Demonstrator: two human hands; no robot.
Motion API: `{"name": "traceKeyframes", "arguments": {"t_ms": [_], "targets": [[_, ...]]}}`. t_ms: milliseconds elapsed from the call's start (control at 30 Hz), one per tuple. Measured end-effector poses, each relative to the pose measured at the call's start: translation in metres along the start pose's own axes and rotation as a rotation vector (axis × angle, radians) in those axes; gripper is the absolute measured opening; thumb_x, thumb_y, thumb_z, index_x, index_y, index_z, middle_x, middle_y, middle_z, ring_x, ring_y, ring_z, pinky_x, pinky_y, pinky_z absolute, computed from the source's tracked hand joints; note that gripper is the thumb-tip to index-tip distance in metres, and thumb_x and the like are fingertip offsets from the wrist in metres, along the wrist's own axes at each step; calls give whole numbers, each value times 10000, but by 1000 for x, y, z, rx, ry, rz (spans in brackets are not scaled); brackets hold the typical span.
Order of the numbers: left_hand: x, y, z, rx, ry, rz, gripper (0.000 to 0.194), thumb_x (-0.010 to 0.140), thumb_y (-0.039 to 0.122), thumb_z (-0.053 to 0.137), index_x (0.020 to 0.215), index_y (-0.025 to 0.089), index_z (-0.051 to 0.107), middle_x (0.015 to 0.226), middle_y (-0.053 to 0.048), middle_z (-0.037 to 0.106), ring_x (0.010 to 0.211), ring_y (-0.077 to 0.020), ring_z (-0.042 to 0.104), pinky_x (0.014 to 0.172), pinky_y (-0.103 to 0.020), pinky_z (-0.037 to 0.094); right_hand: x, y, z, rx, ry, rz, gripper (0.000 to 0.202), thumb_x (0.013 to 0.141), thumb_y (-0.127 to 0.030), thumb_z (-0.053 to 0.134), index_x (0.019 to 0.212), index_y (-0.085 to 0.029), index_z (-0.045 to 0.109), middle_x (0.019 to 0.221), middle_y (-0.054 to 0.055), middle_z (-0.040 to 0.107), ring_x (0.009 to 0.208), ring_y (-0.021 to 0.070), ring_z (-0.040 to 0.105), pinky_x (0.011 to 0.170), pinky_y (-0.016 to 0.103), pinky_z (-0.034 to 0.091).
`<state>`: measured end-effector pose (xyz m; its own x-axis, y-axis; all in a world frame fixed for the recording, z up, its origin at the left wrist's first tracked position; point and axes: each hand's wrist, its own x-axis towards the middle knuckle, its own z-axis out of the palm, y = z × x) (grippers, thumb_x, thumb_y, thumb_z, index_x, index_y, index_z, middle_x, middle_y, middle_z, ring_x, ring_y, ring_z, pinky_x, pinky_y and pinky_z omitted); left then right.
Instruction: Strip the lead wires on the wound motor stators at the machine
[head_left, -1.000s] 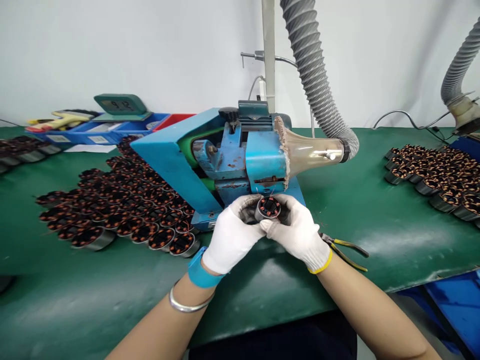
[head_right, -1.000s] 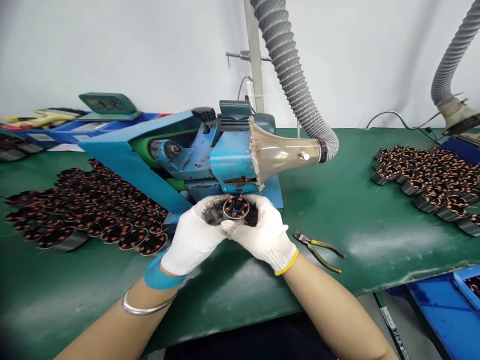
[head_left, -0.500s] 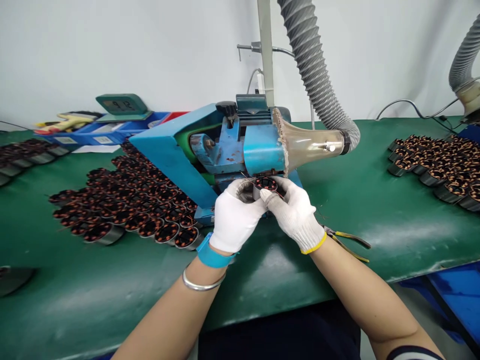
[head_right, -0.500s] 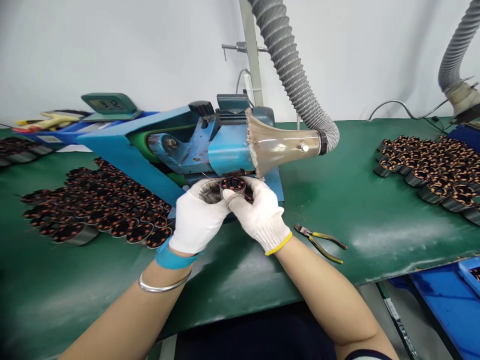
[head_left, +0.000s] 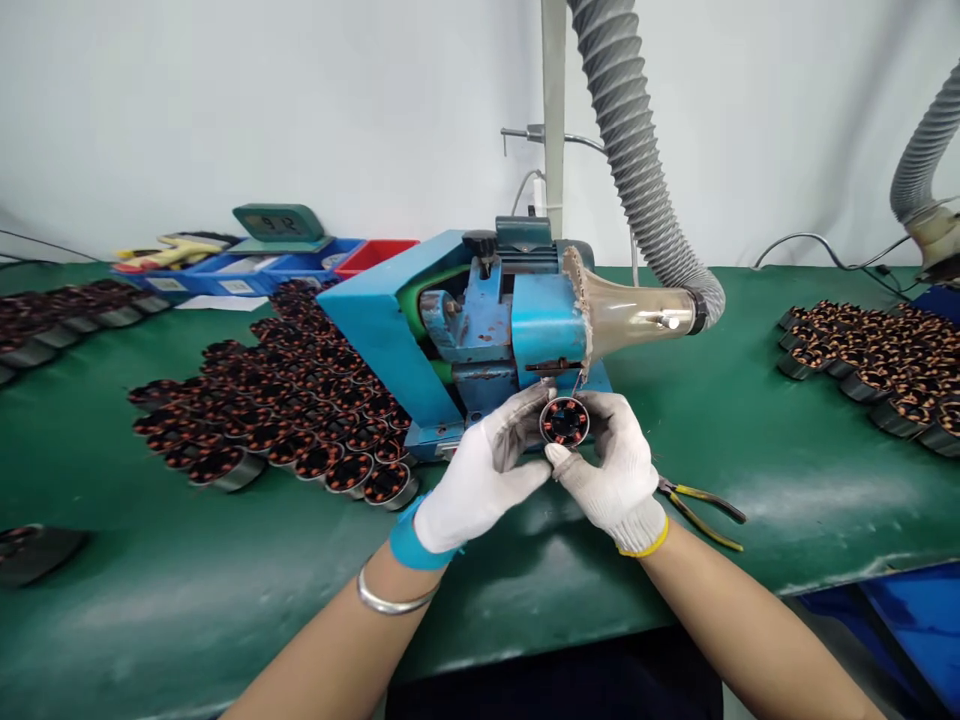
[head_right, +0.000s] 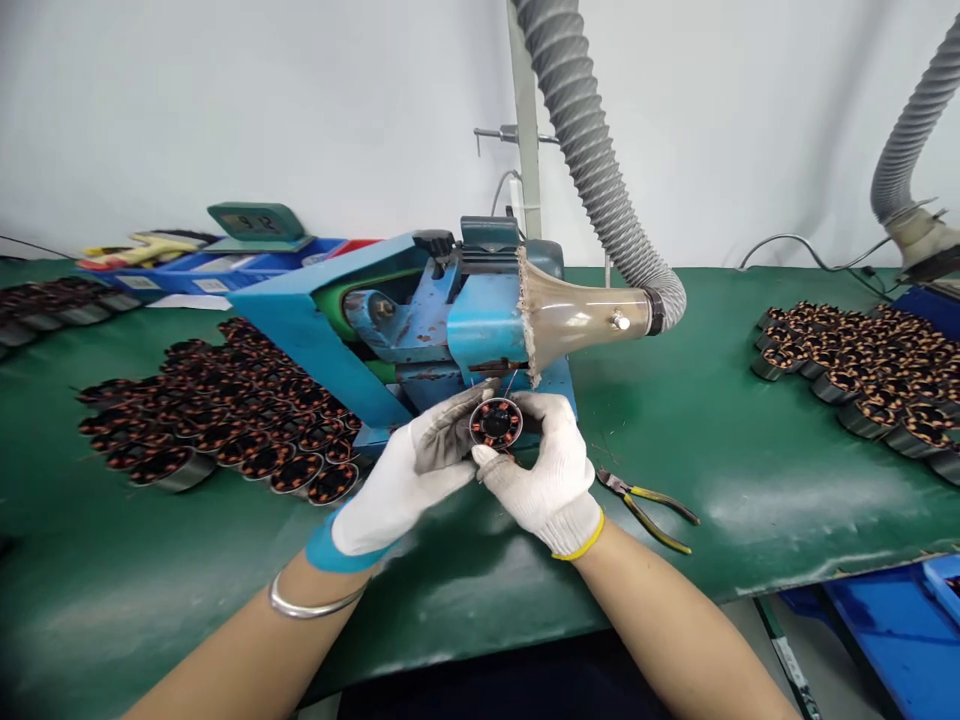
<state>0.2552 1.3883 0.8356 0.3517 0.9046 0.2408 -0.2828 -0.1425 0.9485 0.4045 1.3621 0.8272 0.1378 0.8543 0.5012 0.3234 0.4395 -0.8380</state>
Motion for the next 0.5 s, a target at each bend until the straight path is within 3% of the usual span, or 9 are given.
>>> {"name": "traceKeyframes", "arguments": {"t_ms": [200, 367, 500], "targets": [[-1, -6, 6, -215, 166, -38, 392, 776, 405, 744, 1113, 206, 722, 1231, -90, 684, 1212, -279, 593, 1093, -406, 440, -2, -1, -1, -43, 8, -167, 466, 750, -267, 737, 1165, -250, 526, 1129, 83, 537, 1060, 237, 586, 943, 426, 531], [0, -6, 15, -384, 242, -90, 442, 676, 435, 821, 1044, 204, 738, 1090, -71, 742, 1055, -257, 671, 987, -386, 519, -10, 1, 2, 61, 18, -175, 481, 780, -262, 714, 1210, -257, 499, 1219, 111, 495, 1128, 259, 566, 959, 464, 517], [-3, -4, 25, -451, 172, -98, 424, 705, 456, 795, 1034, 199, 723, 1100, -74, 731, 1069, -250, 656, 1026, -401, 483, -12, 8, 3, 66, 99, -179, 495, 776, -323, 724, 1206, -244, 493, 1218, 123, 505, 1152, 271, 558, 1007, 501, 475]]}}
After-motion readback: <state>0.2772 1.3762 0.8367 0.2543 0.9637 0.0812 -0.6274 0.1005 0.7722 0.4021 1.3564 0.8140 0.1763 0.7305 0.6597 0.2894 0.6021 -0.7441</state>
